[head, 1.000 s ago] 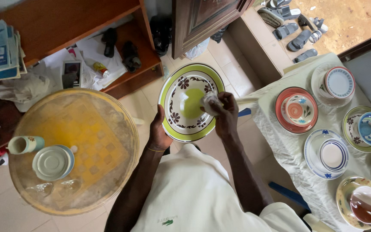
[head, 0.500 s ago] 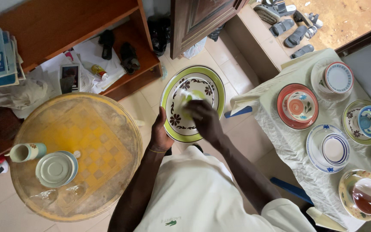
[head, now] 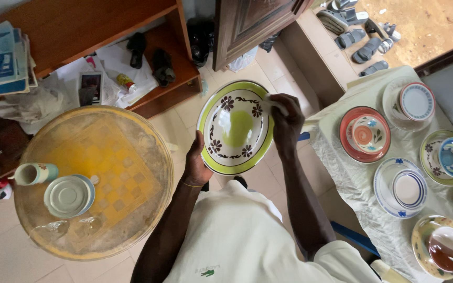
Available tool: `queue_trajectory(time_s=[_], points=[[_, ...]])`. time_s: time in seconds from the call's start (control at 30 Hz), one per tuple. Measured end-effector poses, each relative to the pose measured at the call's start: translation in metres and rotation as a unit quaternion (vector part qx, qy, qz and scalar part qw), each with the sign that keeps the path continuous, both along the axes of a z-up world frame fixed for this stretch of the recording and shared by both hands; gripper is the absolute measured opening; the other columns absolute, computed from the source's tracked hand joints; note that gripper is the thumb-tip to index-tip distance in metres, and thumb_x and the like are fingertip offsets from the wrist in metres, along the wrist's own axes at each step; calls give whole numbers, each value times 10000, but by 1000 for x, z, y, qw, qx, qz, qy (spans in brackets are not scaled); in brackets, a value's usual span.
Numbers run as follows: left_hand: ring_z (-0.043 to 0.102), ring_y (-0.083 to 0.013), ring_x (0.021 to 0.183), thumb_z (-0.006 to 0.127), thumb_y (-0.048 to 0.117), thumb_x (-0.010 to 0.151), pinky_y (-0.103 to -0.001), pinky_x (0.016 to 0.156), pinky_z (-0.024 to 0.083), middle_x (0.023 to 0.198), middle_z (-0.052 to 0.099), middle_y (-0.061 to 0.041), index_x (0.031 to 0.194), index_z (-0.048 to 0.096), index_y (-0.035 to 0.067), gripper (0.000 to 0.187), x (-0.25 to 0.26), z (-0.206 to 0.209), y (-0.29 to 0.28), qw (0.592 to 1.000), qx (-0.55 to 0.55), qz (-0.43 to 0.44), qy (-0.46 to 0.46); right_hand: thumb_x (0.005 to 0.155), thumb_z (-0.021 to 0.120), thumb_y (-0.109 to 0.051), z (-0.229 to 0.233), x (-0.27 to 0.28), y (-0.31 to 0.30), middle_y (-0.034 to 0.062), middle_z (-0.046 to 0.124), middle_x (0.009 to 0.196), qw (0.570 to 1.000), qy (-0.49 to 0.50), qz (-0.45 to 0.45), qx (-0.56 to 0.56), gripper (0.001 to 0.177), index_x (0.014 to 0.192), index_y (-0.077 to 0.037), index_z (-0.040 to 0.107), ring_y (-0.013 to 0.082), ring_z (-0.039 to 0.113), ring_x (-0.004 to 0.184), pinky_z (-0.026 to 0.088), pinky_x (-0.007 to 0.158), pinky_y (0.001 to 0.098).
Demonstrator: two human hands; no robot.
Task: The person wipes multiple plates and a glass with a cloth, then places the plates onto a table.
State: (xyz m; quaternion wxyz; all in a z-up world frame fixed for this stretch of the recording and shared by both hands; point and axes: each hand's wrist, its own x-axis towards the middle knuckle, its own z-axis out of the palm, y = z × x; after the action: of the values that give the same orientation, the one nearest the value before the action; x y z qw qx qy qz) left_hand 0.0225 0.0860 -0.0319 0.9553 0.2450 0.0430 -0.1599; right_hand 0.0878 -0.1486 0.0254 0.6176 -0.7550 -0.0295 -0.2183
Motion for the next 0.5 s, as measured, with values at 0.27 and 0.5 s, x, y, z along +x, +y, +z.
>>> queue_trajectory(time_s=[0.27, 0.5], points=[[520, -234, 1370, 585, 484, 1043, -430, 1162, 435, 1497, 540, -96, 1554, 409, 35, 702, -9, -4, -4, 1000, -4, 4, -14, 830, 670, 150, 19, 5, 3, 67, 729, 1123, 944, -122, -35, -304, 325, 1064, -59, 758, 283, 654, 1068, 556, 913, 406], [521, -250, 1375, 565, 483, 1041, -452, 1158, 430, 1500, 535, -104, 1557, 392, 37, 704, -14, -3, -5, 1000, -2, 11, -16, 852, 658, 138, -6, -13, 9, 122, 680, 1183, 965, -31, 94, -244, 325, 1107, -48, 738, 301, 637, 1130, 552, 958, 378]])
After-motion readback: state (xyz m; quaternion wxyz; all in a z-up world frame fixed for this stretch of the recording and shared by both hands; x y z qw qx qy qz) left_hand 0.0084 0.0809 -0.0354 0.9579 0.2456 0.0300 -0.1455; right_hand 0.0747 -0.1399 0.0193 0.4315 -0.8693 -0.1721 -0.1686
